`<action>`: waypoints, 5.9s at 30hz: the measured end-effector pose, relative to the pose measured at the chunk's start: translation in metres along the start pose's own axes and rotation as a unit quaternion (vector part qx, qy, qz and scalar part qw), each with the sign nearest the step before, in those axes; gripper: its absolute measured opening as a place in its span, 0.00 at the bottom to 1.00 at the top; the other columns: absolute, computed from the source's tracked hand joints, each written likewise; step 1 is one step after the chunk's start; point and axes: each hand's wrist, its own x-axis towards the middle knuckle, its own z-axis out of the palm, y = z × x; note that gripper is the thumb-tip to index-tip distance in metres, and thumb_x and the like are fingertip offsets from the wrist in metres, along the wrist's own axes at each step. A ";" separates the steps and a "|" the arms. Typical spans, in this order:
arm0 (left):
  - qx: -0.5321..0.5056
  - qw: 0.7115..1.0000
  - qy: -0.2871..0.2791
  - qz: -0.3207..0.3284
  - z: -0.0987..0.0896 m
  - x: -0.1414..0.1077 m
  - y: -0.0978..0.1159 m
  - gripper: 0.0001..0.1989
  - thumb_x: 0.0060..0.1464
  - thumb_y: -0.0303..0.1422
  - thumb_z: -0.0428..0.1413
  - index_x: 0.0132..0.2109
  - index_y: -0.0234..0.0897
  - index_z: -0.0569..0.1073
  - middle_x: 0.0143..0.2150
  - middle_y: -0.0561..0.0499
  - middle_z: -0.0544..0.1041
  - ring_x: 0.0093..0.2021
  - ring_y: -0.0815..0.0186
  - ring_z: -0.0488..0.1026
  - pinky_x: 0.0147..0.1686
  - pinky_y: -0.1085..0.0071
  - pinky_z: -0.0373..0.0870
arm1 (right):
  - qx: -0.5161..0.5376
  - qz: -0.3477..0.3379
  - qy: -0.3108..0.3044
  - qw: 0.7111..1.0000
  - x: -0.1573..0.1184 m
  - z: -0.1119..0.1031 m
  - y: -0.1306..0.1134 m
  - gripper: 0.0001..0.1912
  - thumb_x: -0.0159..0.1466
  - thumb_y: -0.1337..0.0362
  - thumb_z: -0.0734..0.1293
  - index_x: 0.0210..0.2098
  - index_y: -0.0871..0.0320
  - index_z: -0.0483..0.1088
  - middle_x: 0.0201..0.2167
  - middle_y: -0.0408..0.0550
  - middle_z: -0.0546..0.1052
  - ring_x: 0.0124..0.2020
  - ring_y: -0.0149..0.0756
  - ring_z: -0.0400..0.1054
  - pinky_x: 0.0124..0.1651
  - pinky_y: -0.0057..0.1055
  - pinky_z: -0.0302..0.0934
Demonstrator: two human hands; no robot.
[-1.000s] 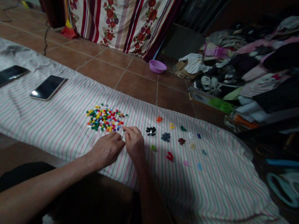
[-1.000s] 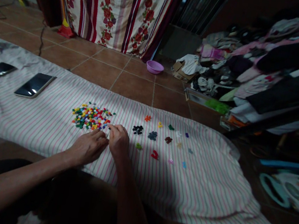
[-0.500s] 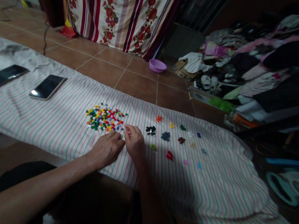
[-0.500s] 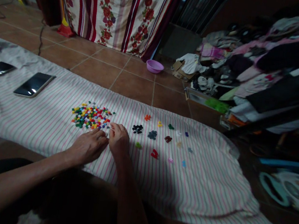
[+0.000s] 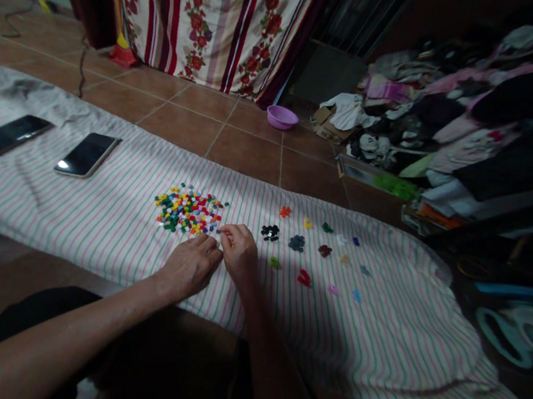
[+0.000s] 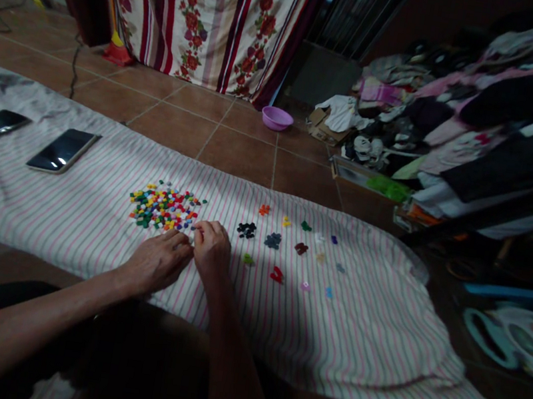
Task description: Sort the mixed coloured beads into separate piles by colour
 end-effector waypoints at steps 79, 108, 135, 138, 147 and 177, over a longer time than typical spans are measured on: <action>0.011 0.984 -0.109 -0.142 -0.016 0.001 -0.010 0.21 0.64 0.32 0.38 0.59 0.34 0.65 0.45 0.42 0.77 0.44 0.59 0.75 0.37 0.66 0.70 | 0.020 -0.083 -0.011 0.996 -0.008 -0.003 -0.005 0.12 0.65 0.72 0.60 0.35 0.55 0.75 0.34 0.48 0.76 0.40 0.37 0.70 0.47 0.34 0.66; -0.021 0.992 -0.073 -0.104 -0.023 -0.007 -0.020 0.16 0.64 0.32 0.40 0.42 0.37 0.72 0.39 0.45 0.75 0.42 0.61 0.72 0.40 0.65 0.70 | -0.058 0.019 0.012 0.998 0.004 0.006 -0.012 0.11 0.65 0.67 0.62 0.41 0.55 0.76 0.37 0.47 0.77 0.35 0.35 0.70 0.41 0.30 0.63; 0.010 0.972 0.061 -0.227 -0.036 0.019 -0.045 0.19 0.49 0.33 0.54 0.49 0.37 0.74 0.54 0.39 0.69 0.56 0.50 0.63 0.55 0.55 0.63 | -0.030 0.002 0.009 0.999 -0.002 0.004 -0.009 0.11 0.64 0.69 0.63 0.40 0.53 0.77 0.38 0.49 0.76 0.41 0.38 0.71 0.45 0.33 0.65; 0.001 0.974 0.069 -0.215 -0.029 0.027 -0.042 0.22 0.47 0.32 0.56 0.52 0.41 0.73 0.63 0.41 0.63 0.65 0.46 0.55 0.60 0.50 0.58 | -0.030 0.005 0.005 1.000 -0.001 0.004 -0.010 0.11 0.63 0.70 0.63 0.39 0.53 0.76 0.38 0.49 0.76 0.41 0.38 0.71 0.45 0.33 0.65; 0.009 0.972 0.089 -0.217 -0.002 0.046 -0.035 0.18 0.57 0.35 0.49 0.53 0.40 0.72 0.71 0.41 0.54 0.73 0.43 0.38 0.65 0.40 0.46 | -0.018 0.015 -0.023 0.999 -0.002 0.000 -0.011 0.11 0.63 0.70 0.64 0.41 0.54 0.76 0.38 0.48 0.76 0.41 0.39 0.71 0.45 0.33 0.65; -0.049 0.987 0.148 -0.035 0.000 -0.010 -0.046 0.17 0.58 0.27 0.49 0.52 0.39 0.75 0.69 0.42 0.58 0.72 0.45 0.40 0.64 0.41 0.57 | 0.022 -0.065 -0.046 0.997 -0.014 -0.014 -0.003 0.20 0.62 0.76 0.59 0.38 0.52 0.79 0.40 0.50 0.75 0.42 0.36 0.71 0.47 0.33 0.68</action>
